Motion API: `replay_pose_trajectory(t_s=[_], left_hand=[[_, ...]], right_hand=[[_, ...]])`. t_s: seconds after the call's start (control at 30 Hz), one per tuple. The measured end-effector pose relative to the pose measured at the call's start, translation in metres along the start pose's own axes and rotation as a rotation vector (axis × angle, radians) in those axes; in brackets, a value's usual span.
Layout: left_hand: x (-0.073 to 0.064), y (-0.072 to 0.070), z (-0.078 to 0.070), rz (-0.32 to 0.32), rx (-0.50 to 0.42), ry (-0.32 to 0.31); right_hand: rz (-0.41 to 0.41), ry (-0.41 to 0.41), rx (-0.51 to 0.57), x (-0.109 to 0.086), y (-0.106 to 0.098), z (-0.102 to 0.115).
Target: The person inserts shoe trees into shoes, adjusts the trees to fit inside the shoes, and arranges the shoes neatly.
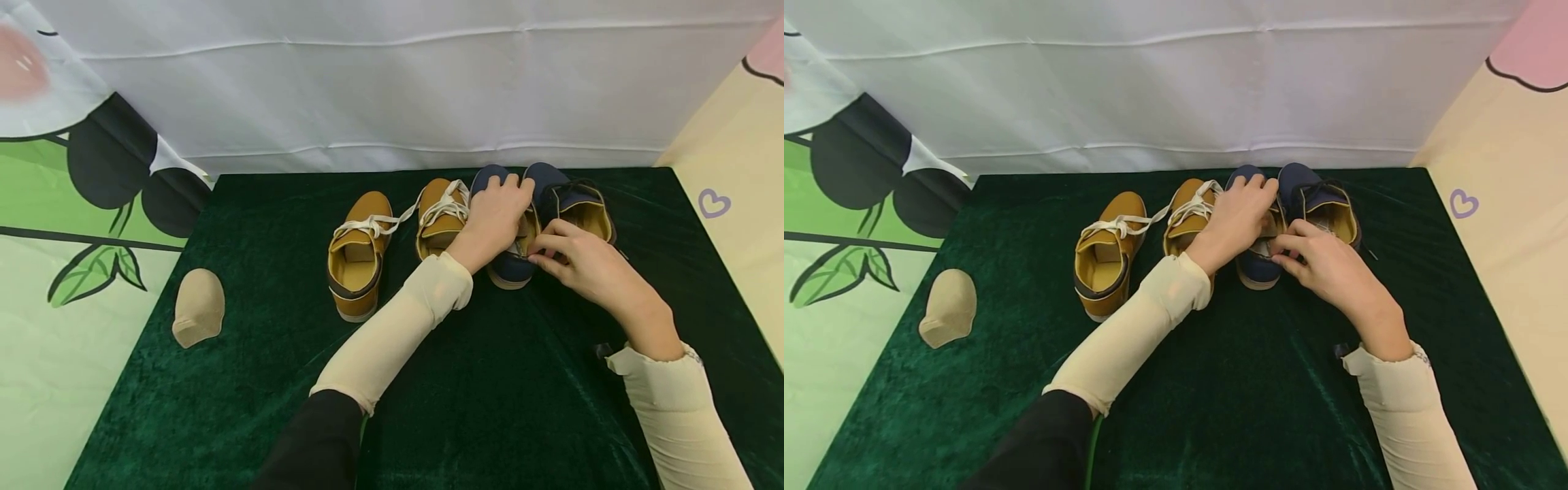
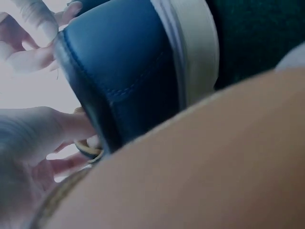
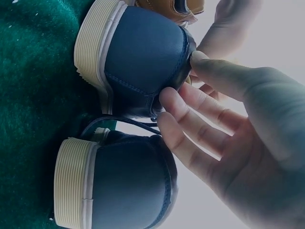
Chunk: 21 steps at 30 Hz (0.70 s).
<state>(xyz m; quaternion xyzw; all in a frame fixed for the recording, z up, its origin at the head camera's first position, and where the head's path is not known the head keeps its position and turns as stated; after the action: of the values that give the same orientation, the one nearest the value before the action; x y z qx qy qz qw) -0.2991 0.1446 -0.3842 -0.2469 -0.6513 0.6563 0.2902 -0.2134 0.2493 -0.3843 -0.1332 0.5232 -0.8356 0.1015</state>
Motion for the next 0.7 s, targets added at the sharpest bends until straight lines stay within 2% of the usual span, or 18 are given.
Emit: replay_pose_trajectory(t_s=[0.27, 0.57, 0.7], left_hand=[[0.0027, 0.0054, 0.0041, -0.036, 0.045, -0.030], [0.0065, 0.0087, 0.0079, -0.073, 0.032, -0.050], [0.0049, 0.0067, 0.0091, -0.043, 0.008, -0.068]], right_hand=[[-0.018, -0.033, 0.004, -0.0007, -0.0009, 0.0017], [-0.015, -0.038, 0.005, -0.0005, -0.0006, 0.0021], [-0.018, -0.045, 0.010, 0.0003, -0.0005, 0.0026]])
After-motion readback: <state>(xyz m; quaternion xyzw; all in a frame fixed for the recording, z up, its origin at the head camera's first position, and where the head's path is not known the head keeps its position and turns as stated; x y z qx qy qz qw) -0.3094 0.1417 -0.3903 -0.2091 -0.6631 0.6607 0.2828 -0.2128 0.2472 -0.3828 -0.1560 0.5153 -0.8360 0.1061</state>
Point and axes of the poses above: each hand's wrist, its own x-axis towards the middle knuckle, its own y-axis out of the palm, z = x × y, the point moved 6 cm from there along x, towards the middle knuckle, and after that the axes turned 13 degrees about y, right-handed, at the moved point
